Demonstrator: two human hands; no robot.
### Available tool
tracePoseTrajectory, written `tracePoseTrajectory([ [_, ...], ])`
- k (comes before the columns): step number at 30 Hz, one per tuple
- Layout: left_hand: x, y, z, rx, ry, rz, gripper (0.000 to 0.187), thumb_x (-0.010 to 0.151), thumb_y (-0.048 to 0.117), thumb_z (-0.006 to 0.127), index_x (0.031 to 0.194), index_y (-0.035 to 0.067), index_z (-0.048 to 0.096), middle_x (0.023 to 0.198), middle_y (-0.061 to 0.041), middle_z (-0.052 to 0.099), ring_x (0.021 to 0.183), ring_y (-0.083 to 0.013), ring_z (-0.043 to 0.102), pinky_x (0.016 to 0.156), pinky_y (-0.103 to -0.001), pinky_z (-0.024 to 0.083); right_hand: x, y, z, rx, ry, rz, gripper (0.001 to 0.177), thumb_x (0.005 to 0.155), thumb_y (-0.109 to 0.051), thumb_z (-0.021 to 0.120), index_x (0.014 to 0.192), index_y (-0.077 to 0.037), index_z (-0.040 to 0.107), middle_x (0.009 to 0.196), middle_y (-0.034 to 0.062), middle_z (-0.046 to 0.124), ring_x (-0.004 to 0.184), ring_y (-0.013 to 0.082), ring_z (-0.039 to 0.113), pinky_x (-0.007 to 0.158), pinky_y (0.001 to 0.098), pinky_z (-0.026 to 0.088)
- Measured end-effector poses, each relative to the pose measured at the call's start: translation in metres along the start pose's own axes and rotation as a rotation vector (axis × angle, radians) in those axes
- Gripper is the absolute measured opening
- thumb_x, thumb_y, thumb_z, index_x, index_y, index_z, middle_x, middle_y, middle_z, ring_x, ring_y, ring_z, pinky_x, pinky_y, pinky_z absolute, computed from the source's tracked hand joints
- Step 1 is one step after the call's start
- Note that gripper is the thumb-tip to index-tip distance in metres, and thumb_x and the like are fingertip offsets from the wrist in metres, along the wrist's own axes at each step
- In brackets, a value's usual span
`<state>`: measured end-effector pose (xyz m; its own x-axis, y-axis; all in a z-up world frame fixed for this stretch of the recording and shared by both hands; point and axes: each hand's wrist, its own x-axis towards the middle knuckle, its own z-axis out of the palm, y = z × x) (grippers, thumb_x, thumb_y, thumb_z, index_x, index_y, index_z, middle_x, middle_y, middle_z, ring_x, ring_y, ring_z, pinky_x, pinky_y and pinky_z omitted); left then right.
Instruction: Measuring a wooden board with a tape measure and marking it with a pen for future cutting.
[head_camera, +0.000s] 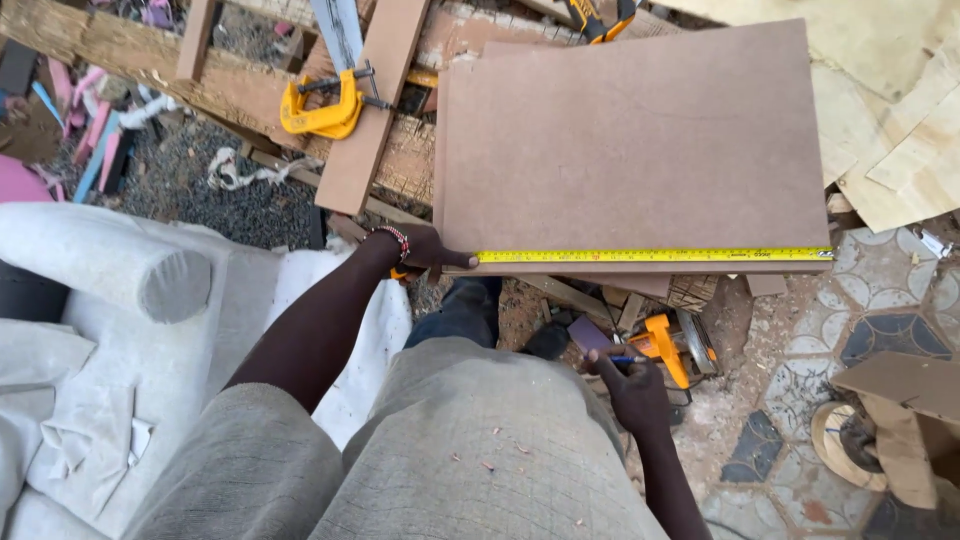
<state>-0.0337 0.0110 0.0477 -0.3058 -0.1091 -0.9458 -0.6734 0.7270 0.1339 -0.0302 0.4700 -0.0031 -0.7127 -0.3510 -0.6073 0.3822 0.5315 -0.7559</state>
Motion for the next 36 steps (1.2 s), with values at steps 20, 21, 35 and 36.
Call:
tracePoseTrajectory([
  [20, 0.009, -0.012, -0.001, 0.092, 0.020, 0.095, 0.092, 0.100, 0.100, 0.059, 0.076, 0.017, 0.090, 0.060, -0.008, 0.076, 0.071, -0.0296, 0.086, 0.091, -0.042, 0.068, 0.094, -0.103, 0.108, 0.061, -0.124, -0.538, 0.014, 0.115, -0.010, 0.082, 0.126, -0.005, 0.076, 0.106, 0.0235, 0.079, 0.101, 0.0374, 0.082, 0.089, 0.0523, 0.066],
  [21, 0.014, -0.014, 0.000, 0.098, 0.017, 0.102, 0.091, 0.100, 0.100, 0.058, 0.076, 0.019, 0.091, 0.061, -0.007, 0.078, 0.072, -0.0288, 0.086, 0.092, -0.042, 0.068, 0.096, -0.106, 0.114, 0.041, -0.125, -0.529, 0.020, 0.112, -0.009, 0.083, 0.126, -0.004, 0.071, 0.105, 0.0234, 0.078, 0.099, 0.0352, 0.081, 0.090, 0.0515, 0.065],
  [35, 0.029, -0.011, 0.013, 0.169, 0.102, 0.042, 0.115, 0.076, 0.120, 0.050, 0.099, 0.016, 0.094, 0.090, -0.006, 0.091, 0.109, -0.0355, 0.090, 0.099, -0.048, 0.068, 0.106, -0.087, 0.133, -0.218, -0.096, -0.823, 0.014, 0.111, -0.010, 0.084, 0.122, -0.009, 0.076, 0.105, 0.0225, 0.077, 0.096, 0.0507, 0.080, 0.079, 0.0576, 0.065],
  [36, 0.029, -0.011, 0.013, 0.166, 0.117, 0.039, 0.116, 0.077, 0.119, 0.050, 0.102, 0.015, 0.093, 0.092, -0.007, 0.092, 0.110, -0.0371, 0.090, 0.099, -0.049, 0.068, 0.107, -0.081, 0.134, -0.255, -0.084, -0.910, 0.013, 0.112, -0.010, 0.083, 0.123, -0.009, 0.075, 0.105, 0.0208, 0.076, 0.096, 0.0494, 0.078, 0.078, 0.0572, 0.065],
])
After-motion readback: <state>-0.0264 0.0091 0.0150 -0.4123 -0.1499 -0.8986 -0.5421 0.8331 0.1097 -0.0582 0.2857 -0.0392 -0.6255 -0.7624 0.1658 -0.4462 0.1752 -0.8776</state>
